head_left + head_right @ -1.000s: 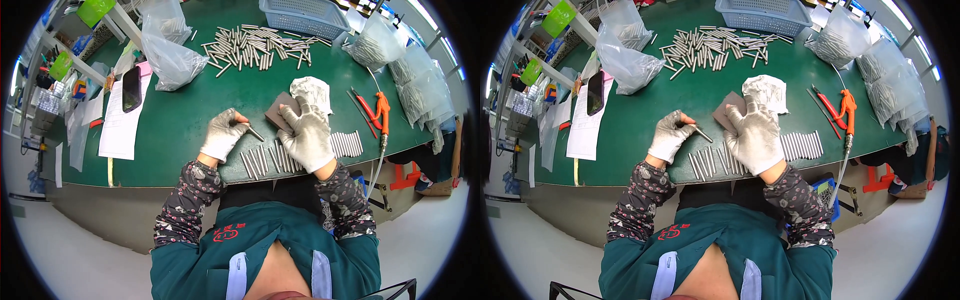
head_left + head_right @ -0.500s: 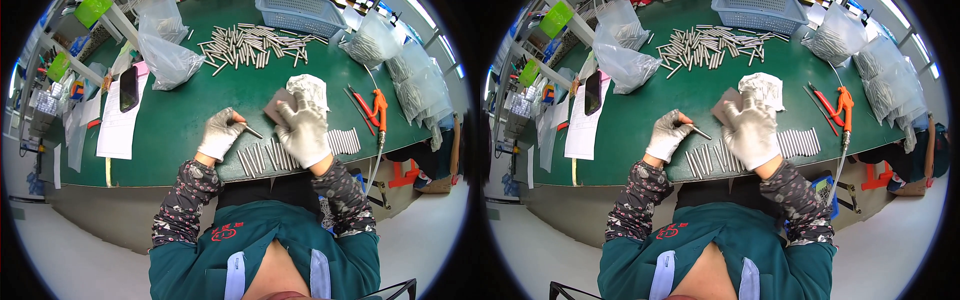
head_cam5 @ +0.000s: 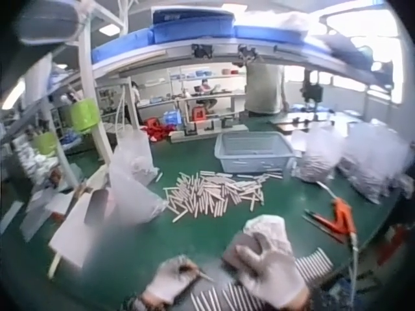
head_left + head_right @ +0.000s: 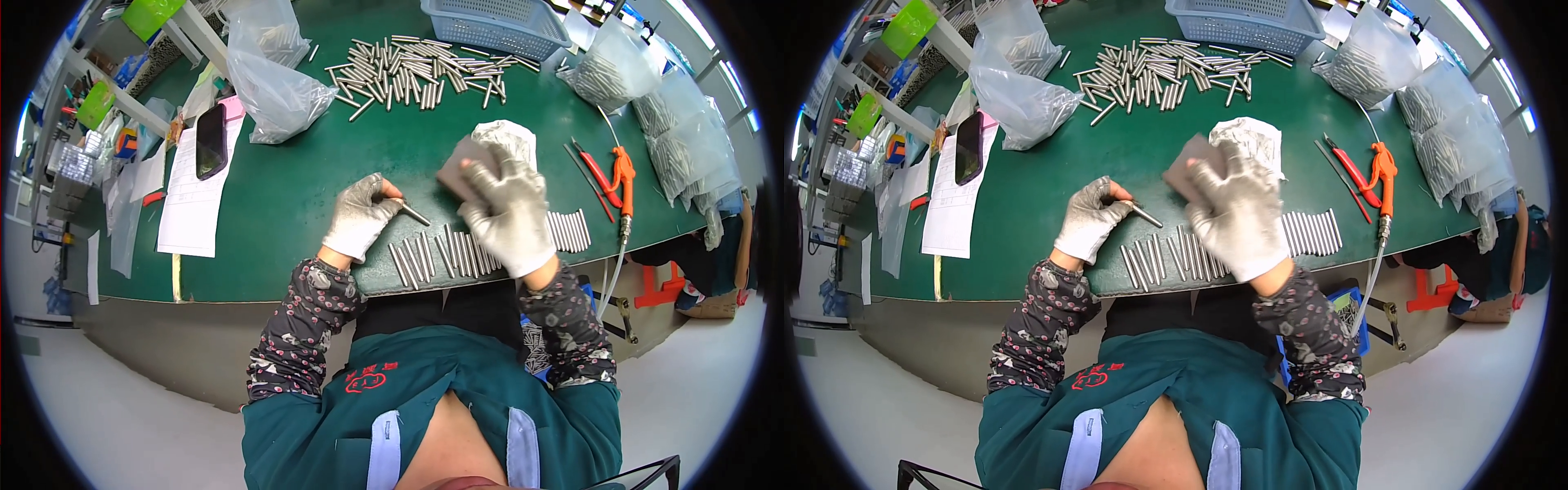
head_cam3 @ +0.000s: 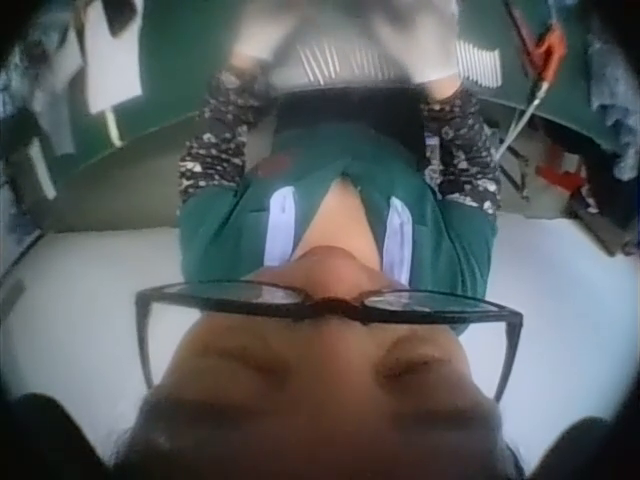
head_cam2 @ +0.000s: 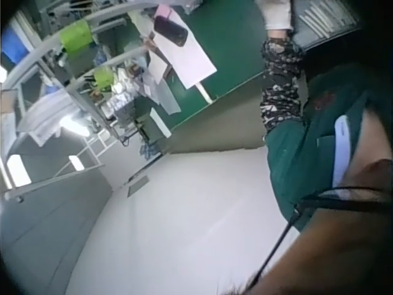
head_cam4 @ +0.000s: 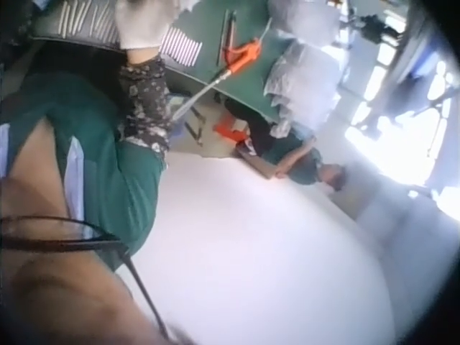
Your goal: Organizing and cleaning small metal rods at an industrial workbench.
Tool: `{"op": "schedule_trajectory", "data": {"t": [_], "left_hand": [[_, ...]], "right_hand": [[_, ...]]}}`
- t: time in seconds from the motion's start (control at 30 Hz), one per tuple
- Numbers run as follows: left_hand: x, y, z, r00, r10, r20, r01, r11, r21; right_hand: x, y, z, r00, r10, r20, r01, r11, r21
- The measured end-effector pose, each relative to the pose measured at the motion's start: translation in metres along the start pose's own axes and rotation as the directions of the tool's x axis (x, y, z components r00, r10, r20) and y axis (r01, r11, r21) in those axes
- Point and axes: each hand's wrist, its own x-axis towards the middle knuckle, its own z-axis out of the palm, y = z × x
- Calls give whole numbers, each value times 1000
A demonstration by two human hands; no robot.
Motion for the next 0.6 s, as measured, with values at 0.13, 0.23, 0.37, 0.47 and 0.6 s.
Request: {"op": "schedule_trajectory", "data": {"t": [0.13,0.23,0.37,0.47,0.6], "left_hand": [[0,-3,0,998,62,-6,-62,998,-13],[0,5,-9,995,104,-4,-103,979,-178],[-9,26,-7,973,73,218,-16,967,-254],[-16,31,1,935,120,333,-102,992,-72],[-17,26,11,905,260,335,-333,926,180]], "right_hand": [[-1,4,-25,996,69,-49,-65,995,70],[-16,9,-39,986,111,-125,-95,987,130],[-43,19,-52,953,252,-165,-221,957,187],[-59,28,-62,923,332,-193,-285,930,233],[-74,38,-72,868,441,-229,-364,878,311]]}}
